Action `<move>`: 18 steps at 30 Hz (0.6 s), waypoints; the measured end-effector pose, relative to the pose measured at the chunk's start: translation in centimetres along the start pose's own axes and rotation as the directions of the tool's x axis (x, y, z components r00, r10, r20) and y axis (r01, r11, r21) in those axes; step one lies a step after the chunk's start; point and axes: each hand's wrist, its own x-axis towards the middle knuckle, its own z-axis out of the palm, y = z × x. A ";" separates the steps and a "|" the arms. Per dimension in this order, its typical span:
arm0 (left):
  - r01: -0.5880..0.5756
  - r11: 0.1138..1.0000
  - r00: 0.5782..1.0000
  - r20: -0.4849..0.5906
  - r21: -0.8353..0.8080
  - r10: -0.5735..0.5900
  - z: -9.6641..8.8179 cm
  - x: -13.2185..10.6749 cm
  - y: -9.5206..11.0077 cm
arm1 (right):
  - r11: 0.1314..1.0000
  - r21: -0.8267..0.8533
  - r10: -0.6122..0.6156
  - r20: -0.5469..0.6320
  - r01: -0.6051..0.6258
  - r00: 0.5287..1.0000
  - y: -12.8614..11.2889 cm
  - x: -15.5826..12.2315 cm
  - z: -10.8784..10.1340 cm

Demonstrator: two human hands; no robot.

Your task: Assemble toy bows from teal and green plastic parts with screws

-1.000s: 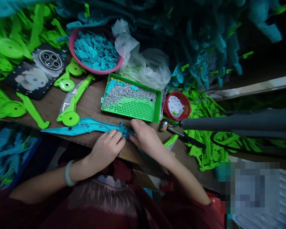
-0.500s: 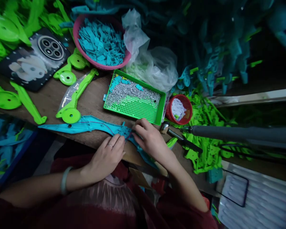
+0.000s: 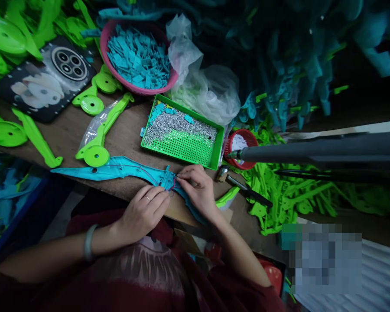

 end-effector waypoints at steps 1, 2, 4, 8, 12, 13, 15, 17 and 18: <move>0.005 1.000 1.000 0.005 0.010 -0.005 0.0 0.0 0.0 | 1.000 -0.010 -0.005 -0.011 0.005 1.000 0.1 -0.1 0.2; 0.011 1.000 1.000 0.013 0.021 -0.012 0.0 0.1 0.1 | 1.000 -0.019 -0.010 -0.010 0.010 1.000 0.2 -0.2 0.3; 0.024 0.998 0.999 0.042 0.053 -0.026 0.0 0.4 0.2 | 1.000 -0.012 -0.011 0.003 0.011 1.000 0.4 -0.3 0.3; -0.006 0.986 0.985 0.168 0.165 -0.022 -0.2 1.2 0.4 | 0.998 0.063 0.025 -0.024 -0.024 0.999 0.2 -0.3 0.2; -0.014 0.977 0.986 0.166 0.213 -0.022 -0.2 1.8 0.2 | 0.999 0.046 0.022 0.027 -0.024 0.999 0.0 0.0 -0.1; -0.003 0.978 0.989 0.147 0.207 -0.028 -0.1 1.8 0.1 | 0.998 0.051 0.027 0.040 -0.029 0.999 0.0 0.0 -0.1; 0.003 0.982 0.993 0.114 0.189 -0.025 0.1 1.7 -0.2 | 0.996 0.076 0.037 0.053 -0.041 0.998 0.1 0.0 -0.2; -0.024 0.985 0.997 0.082 0.169 0.010 0.5 1.4 -0.4 | 0.995 0.095 0.035 0.066 -0.041 0.997 0.2 -0.1 -0.2; -0.041 0.987 0.997 0.068 0.154 0.031 0.6 1.2 -0.5 | 0.994 0.101 0.029 0.074 -0.036 0.997 0.2 -0.1 -0.2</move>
